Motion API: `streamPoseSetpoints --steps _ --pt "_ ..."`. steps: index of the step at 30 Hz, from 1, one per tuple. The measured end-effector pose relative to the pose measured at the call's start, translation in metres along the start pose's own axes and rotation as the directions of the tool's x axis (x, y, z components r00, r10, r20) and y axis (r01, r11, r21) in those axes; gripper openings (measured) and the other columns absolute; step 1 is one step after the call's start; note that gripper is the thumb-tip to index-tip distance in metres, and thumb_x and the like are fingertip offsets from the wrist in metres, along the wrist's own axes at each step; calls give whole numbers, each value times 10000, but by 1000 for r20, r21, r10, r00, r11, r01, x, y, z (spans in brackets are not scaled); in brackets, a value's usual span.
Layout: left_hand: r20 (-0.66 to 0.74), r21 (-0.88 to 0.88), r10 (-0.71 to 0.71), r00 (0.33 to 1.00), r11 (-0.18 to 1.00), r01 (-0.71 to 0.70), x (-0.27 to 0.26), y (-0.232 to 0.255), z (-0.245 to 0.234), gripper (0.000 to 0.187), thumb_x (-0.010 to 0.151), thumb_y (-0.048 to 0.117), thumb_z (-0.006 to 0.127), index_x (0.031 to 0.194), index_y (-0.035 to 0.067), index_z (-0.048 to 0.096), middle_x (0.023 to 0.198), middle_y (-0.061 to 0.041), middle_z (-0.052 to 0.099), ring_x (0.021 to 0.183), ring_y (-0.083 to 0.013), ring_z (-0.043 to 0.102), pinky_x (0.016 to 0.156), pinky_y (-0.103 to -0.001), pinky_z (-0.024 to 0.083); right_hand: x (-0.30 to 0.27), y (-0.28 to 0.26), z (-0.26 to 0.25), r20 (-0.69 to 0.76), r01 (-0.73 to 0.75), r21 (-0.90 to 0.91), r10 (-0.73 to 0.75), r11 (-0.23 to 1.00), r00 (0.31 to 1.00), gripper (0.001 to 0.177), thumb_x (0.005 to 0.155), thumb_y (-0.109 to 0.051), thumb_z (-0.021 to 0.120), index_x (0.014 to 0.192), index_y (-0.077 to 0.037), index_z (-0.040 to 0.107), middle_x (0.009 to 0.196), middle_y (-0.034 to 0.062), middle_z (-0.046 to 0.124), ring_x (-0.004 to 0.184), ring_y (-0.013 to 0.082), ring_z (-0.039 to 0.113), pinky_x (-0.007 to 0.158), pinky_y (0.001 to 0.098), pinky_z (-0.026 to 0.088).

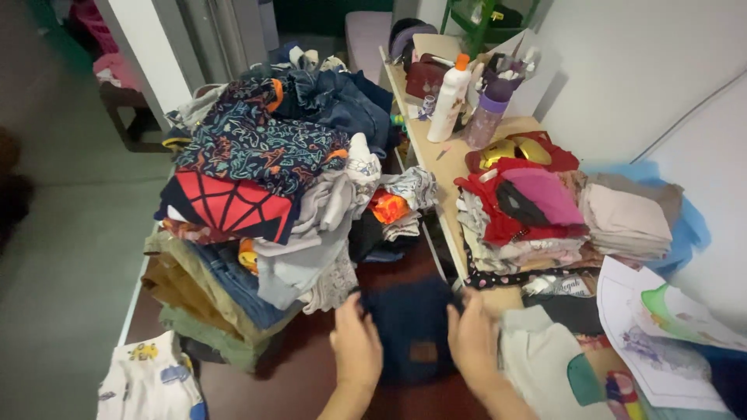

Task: Folding various items of clothing from a large pile on a table.

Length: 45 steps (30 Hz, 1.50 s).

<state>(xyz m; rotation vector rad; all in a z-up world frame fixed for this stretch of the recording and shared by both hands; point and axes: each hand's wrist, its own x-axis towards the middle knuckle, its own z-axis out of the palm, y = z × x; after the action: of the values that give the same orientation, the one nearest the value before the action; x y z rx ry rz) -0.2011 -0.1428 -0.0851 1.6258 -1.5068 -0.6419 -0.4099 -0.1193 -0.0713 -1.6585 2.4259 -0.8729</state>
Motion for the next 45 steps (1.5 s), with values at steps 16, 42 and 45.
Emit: streamPoseSetpoints --steps 16,42,45 --pt "480 90 402 780 862 -499 39 13 8 508 933 165 606 1425 77 514 1563 -116 417 1427 -351 347 1112 -563 221 51 -70 14 219 188 -172 -148 967 964 383 923 -339 583 1281 -215 638 1343 32 631 1267 259 574 1088 511 375" --pt "112 -576 -202 973 785 229 178 49 -195 435 970 381 525 1305 124 629 1192 -124 730 1021 -284 698 908 -461 532 214 -323 -11 22 311 474 -364 824 931 341 933 -192 616 1214 -35 731 992 210 760 955 394 700 855 466 551" --pt "552 -698 -173 816 440 565 151 57 -179 602 997 577 516 1388 125 593 1360 -117 692 1024 -275 667 887 -463 503 181 -303 -67 334 -208 874 -233 439 913 324 969 -183 575 1221 -10 684 1027 155 761 924 323 706 852 481 560"
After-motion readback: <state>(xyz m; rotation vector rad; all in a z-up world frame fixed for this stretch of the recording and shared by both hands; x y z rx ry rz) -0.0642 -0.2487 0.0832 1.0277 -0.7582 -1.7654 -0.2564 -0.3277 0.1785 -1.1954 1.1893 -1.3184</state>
